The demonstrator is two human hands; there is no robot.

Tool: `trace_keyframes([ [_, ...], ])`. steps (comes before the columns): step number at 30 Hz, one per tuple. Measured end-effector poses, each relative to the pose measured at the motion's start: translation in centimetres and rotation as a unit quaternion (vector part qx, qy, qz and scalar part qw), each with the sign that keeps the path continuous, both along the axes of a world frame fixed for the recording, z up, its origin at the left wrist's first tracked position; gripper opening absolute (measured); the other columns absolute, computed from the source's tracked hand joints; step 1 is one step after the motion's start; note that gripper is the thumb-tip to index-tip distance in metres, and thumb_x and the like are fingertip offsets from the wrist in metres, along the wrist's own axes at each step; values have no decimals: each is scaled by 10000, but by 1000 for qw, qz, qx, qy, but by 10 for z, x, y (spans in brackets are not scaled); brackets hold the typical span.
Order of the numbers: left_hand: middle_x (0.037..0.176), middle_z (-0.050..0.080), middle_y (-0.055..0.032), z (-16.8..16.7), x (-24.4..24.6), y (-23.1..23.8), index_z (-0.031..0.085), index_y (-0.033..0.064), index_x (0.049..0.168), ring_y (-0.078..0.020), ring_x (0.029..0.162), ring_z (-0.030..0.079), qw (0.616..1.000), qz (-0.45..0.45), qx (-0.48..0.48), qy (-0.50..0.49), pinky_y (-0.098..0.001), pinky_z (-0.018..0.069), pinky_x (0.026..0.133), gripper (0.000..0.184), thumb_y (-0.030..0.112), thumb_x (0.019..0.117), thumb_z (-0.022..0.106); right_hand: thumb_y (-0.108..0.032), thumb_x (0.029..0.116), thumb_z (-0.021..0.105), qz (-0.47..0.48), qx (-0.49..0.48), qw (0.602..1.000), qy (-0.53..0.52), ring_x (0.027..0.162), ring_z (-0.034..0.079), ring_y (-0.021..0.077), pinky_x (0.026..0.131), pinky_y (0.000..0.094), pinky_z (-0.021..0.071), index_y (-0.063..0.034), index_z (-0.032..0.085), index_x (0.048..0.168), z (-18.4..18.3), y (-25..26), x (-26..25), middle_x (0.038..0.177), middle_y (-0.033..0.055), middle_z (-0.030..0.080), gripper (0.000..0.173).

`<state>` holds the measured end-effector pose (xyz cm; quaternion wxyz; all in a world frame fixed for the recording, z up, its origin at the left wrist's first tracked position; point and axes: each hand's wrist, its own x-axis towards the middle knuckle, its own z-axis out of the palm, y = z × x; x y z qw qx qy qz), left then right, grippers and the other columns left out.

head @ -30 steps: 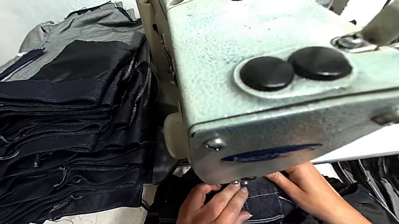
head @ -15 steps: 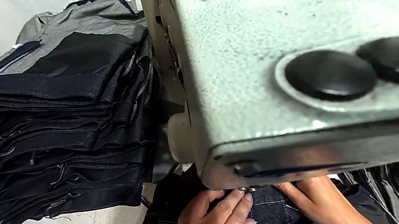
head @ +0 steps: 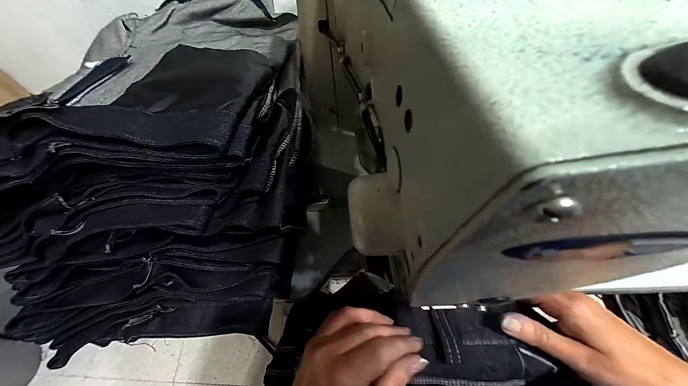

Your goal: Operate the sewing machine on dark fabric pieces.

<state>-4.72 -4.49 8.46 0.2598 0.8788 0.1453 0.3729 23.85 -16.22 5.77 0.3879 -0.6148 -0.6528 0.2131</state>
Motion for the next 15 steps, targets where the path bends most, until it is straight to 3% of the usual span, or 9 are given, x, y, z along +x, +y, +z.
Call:
trace_keyframes([
  [5,953,774,6,10,-22,16,785,103,978,-66,1026,696,997,34,-72,16,-239,540,964,284,298,1040,587,-788,889,509,20,-69,994,86,1052,666,59,925,312,557,-54,629,1303,-19,-23,14,1151,61,711,852],
  [8,959,774,28,9,-20,21,798,127,980,-33,988,698,992,67,-93,47,-227,564,898,300,323,1034,576,-783,785,658,13,-76,984,163,1085,656,26,944,270,562,-70,585,1340,-24,-29,9,1194,-4,697,907],
  [12,1004,770,29,3,6,19,792,132,1016,-34,989,709,983,125,-121,57,-264,587,905,239,299,988,624,-706,698,793,-32,-79,964,253,983,672,12,866,235,578,-116,605,1236,-23,-28,1,1073,-71,702,820],
  [15,1110,747,-101,6,31,10,740,33,1128,-169,1110,693,966,152,-172,121,-390,542,1008,342,320,982,625,-561,691,866,-48,-76,942,323,906,684,0,814,210,583,-144,588,1147,-20,-26,-6,980,-109,701,678],
])
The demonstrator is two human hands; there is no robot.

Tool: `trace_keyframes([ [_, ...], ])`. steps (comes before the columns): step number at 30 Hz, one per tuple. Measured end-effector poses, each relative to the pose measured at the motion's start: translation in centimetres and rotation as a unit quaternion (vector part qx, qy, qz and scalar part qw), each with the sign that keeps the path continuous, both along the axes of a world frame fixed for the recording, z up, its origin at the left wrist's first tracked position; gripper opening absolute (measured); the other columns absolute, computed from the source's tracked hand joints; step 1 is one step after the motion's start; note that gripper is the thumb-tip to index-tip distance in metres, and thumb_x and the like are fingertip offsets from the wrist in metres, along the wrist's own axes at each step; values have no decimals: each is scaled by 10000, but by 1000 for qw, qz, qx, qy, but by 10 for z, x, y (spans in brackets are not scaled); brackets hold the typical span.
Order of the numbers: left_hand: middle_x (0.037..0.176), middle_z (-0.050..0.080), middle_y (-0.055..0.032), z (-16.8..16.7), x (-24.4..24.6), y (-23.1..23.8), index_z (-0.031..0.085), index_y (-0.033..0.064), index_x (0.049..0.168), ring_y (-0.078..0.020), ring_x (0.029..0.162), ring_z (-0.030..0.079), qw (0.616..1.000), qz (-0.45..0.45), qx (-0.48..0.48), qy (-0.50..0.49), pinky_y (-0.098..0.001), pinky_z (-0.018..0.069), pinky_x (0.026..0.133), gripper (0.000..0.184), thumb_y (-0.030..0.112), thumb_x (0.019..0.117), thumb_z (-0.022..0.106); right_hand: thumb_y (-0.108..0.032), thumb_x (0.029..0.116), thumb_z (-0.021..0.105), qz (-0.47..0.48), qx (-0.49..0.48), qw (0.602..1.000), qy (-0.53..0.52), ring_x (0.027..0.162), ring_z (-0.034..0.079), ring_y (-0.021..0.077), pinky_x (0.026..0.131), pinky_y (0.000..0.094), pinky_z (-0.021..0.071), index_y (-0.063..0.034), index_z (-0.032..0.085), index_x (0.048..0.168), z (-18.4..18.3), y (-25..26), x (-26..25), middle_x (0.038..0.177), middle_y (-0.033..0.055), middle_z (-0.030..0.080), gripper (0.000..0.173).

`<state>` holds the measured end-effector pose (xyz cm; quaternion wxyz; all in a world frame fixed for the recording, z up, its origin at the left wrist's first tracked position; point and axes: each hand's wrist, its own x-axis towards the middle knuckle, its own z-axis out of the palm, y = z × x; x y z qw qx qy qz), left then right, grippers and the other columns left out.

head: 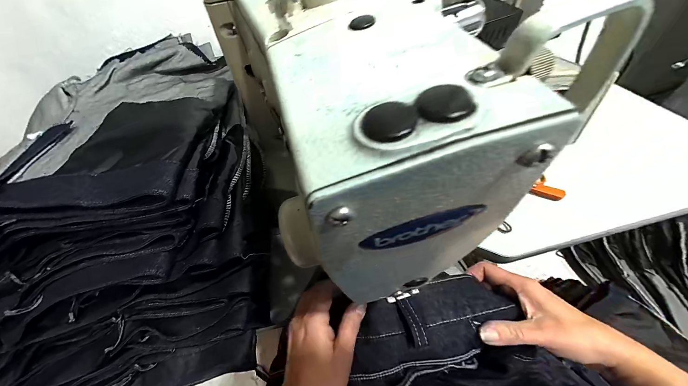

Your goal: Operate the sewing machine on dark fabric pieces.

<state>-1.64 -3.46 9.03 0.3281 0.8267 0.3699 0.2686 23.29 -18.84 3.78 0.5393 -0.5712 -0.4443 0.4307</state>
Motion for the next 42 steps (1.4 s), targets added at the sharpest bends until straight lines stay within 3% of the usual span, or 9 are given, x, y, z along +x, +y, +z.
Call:
trace_keyframes([
  [4,1251,681,-186,2,15,-2,604,-43,1324,-232,1249,620,992,-34,-93,73,-425,464,1102,539,404,1038,508,-306,823,803,-5,35,997,66,908,694,2,819,222,591,-174,585,1103,0,2,-12,973,-126,718,379],
  [10,1010,733,-206,-14,24,-4,694,-108,1085,-235,1035,708,999,10,11,-40,-382,540,966,284,115,956,573,-321,854,751,-67,-65,981,169,829,708,41,760,247,606,-168,614,1068,10,13,-24,911,-80,724,296],
  [12,1123,702,-289,-7,32,2,669,-164,1132,-317,1145,667,999,33,-37,-9,-408,482,1048,298,40,923,607,-237,886,672,-117,-84,970,197,795,725,65,735,260,622,-133,628,1070,26,29,-27,879,-38,743,216],
  [15,1140,684,-252,7,37,22,640,-156,1167,-205,1101,640,983,26,-177,39,-318,479,1011,325,28,902,676,-120,913,613,-155,-77,959,224,761,724,62,704,242,617,-113,647,1040,37,46,-24,840,-10,748,132],
  [22,1316,629,-298,35,43,16,636,-132,1255,-366,1323,550,975,6,-125,182,-399,365,1155,315,34,989,598,-153,905,647,-132,-68,959,241,795,732,60,719,234,619,-140,676,1052,36,41,-22,884,-21,761,150],
  [27,1179,684,-317,18,32,15,678,-159,1146,-401,1187,640,992,-16,-21,123,-432,443,1083,303,64,962,586,-91,951,547,-106,-66,963,239,793,712,7,716,181,597,-159,656,1084,57,35,-27,890,-62,745,185],
  [30,1233,680,-277,49,36,14,664,-165,1177,-303,1211,622,968,-18,-135,211,-298,405,1083,309,48,977,562,-52,948,530,-95,-40,969,224,817,703,-26,736,155,585,-175,653,1080,60,31,-28,901,-96,744,218],
  [33,1221,678,-264,82,43,10,663,-166,1147,-283,1199,613,948,10,-215,235,-292,412,1066,257,4,1012,526,-69,933,571,-71,-22,972,223,829,707,-18,747,162,589,-181,669,1076,52,29,-26,917,-89,750,207],
  [42,1238,667,-275,18,19,34,657,-127,1213,-303,1228,603,976,-25,-86,200,-359,416,1097,371,119,935,636,-165,902,668,-84,-81,970,214,820,710,20,751,205,599,-171,647,1020,40,40,-21,897,-69,743,120],
])
